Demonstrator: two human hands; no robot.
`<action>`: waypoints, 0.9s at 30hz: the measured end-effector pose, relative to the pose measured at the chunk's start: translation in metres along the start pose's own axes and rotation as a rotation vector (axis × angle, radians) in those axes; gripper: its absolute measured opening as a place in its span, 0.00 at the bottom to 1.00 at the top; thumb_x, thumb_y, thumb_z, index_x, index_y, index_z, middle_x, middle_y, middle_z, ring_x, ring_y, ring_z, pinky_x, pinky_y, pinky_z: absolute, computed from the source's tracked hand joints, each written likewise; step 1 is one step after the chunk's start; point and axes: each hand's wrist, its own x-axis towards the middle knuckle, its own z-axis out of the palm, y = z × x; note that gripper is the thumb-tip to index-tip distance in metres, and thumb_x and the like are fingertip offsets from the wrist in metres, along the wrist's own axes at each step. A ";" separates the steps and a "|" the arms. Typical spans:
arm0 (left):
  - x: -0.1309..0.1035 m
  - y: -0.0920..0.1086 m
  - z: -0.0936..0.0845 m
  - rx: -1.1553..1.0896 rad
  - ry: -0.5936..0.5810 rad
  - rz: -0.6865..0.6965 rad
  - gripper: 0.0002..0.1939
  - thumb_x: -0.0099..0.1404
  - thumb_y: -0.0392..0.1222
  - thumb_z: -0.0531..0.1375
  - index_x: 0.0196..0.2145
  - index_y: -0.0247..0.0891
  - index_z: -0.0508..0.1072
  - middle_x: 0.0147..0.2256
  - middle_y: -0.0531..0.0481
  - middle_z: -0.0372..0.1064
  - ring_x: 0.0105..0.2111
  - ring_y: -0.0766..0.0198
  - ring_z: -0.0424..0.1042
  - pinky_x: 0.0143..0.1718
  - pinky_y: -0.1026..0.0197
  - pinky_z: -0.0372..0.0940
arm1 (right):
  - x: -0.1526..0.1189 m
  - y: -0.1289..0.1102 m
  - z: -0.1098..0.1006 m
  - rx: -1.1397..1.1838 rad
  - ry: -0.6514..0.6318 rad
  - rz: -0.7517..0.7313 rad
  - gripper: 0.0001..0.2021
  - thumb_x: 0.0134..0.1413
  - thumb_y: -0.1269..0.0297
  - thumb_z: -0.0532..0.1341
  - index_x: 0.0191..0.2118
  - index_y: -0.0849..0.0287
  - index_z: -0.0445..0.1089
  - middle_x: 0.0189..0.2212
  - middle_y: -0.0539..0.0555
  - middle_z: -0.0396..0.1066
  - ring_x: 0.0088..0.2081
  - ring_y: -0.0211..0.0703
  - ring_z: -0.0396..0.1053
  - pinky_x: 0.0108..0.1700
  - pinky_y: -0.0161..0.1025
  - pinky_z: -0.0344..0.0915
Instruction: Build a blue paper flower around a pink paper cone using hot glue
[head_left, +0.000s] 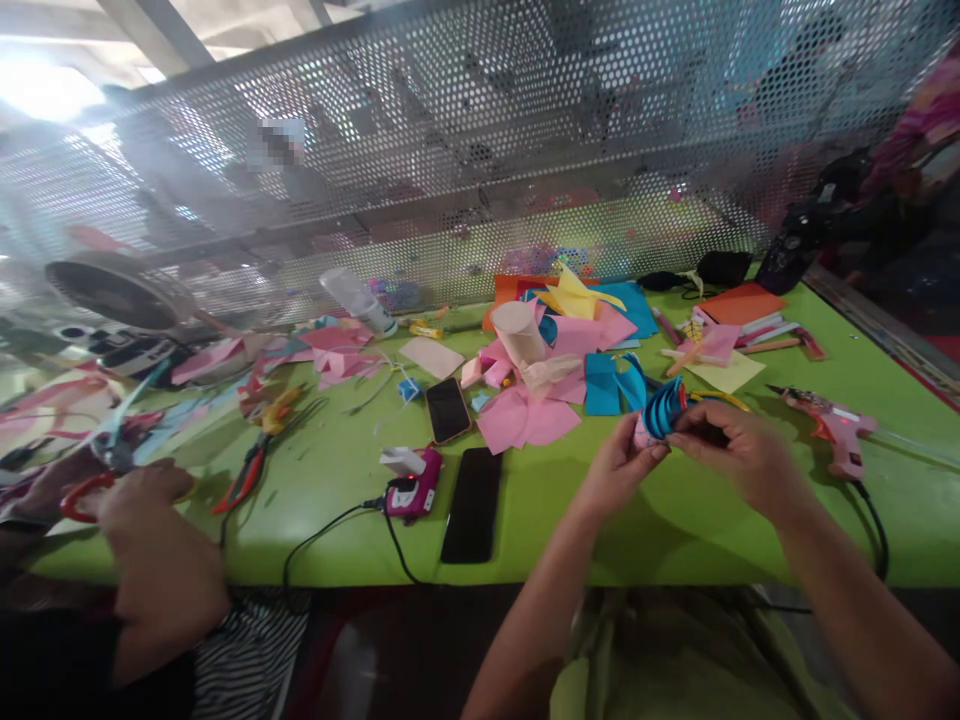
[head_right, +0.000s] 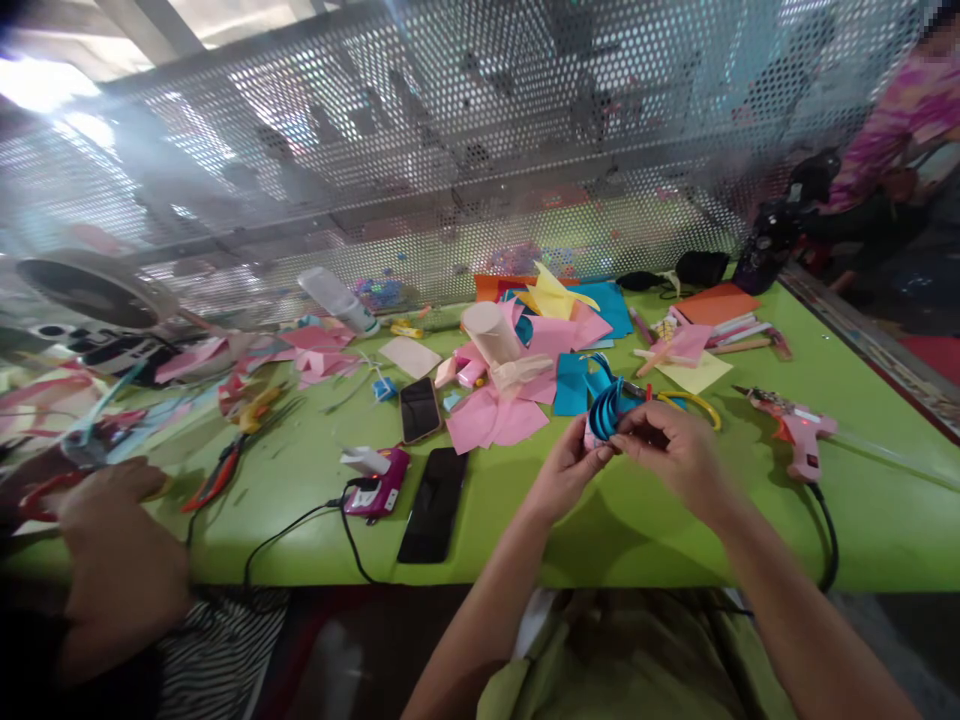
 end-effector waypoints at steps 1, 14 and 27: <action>0.000 0.000 0.000 -0.006 0.006 0.005 0.33 0.63 0.64 0.74 0.55 0.41 0.70 0.42 0.51 0.70 0.40 0.64 0.67 0.49 0.59 0.65 | 0.000 -0.001 -0.001 0.000 0.003 -0.001 0.11 0.59 0.52 0.71 0.33 0.53 0.78 0.26 0.50 0.76 0.26 0.41 0.69 0.29 0.38 0.65; 0.000 0.005 0.003 0.071 0.042 0.048 0.34 0.63 0.68 0.73 0.50 0.41 0.66 0.44 0.50 0.65 0.43 0.61 0.64 0.49 0.58 0.63 | 0.000 0.003 -0.001 -0.054 -0.030 -0.013 0.13 0.62 0.50 0.69 0.34 0.53 0.79 0.26 0.50 0.74 0.27 0.41 0.67 0.29 0.39 0.62; -0.001 0.005 -0.001 0.124 0.096 0.022 0.33 0.65 0.68 0.71 0.54 0.40 0.72 0.44 0.48 0.71 0.43 0.60 0.68 0.48 0.59 0.65 | -0.004 0.011 -0.011 -0.001 0.068 -0.058 0.09 0.64 0.51 0.71 0.44 0.48 0.82 0.35 0.52 0.79 0.34 0.46 0.72 0.35 0.42 0.67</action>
